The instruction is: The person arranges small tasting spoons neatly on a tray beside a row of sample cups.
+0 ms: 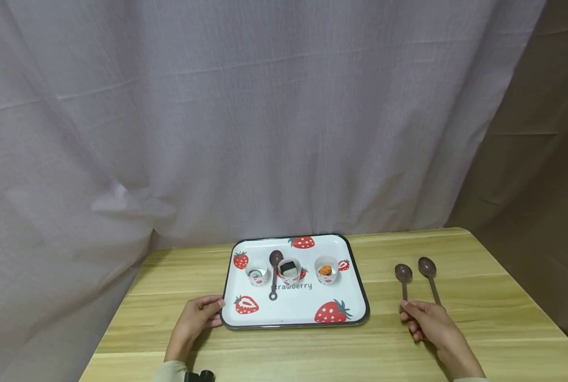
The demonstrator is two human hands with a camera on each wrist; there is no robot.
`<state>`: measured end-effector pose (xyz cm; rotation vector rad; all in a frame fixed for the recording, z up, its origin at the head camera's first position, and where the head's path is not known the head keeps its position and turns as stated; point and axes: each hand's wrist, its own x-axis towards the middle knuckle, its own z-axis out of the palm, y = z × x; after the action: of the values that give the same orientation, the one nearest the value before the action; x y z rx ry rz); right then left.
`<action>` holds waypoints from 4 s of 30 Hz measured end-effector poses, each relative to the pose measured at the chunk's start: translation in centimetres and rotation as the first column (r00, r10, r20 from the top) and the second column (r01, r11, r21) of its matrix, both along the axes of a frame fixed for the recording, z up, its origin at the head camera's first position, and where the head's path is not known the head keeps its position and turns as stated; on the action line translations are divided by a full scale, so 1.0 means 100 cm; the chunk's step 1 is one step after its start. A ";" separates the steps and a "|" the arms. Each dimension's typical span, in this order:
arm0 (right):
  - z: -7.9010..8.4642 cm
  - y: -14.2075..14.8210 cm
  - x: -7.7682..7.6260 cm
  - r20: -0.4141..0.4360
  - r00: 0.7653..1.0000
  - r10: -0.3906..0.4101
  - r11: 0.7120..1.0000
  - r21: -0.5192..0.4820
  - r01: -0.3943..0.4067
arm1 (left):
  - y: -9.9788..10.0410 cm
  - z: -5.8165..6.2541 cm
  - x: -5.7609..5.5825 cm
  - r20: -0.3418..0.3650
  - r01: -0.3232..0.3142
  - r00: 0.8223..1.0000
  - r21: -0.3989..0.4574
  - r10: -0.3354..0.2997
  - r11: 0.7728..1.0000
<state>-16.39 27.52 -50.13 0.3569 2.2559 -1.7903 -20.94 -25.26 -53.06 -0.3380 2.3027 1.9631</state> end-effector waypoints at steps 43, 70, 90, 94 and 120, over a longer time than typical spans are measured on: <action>0.049 -0.067 0.003 -0.169 0.984 -0.061 0.994 0.074 0.074 | -0.001 0.004 0.002 -0.002 -0.005 1.000 0.008 0.005 1.000; 0.069 -0.124 -0.014 -0.235 0.971 -0.046 0.999 0.009 0.050 | -0.003 0.000 0.002 -0.002 0.042 0.999 0.010 -0.042 0.999; 0.063 -0.154 -0.025 -0.288 0.956 -0.054 0.996 -0.088 0.030 | -0.002 -0.002 -0.002 0.009 0.009 1.000 -0.008 -0.009 1.000; 0.060 -0.160 -0.025 -0.281 0.958 -0.050 0.993 -0.112 0.019 | -0.002 -0.003 -0.001 0.008 0.009 1.000 -0.007 -0.009 1.000; 0.022 -0.184 -0.036 -0.224 0.973 -0.051 0.995 -0.098 0.030 | -0.004 0.000 0.001 -0.016 0.084 0.996 0.021 -0.084 0.996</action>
<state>-20.01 9.11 -47.89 0.1908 2.3143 -2.0440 -20.88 -25.71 -53.06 -0.2214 2.2635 1.9566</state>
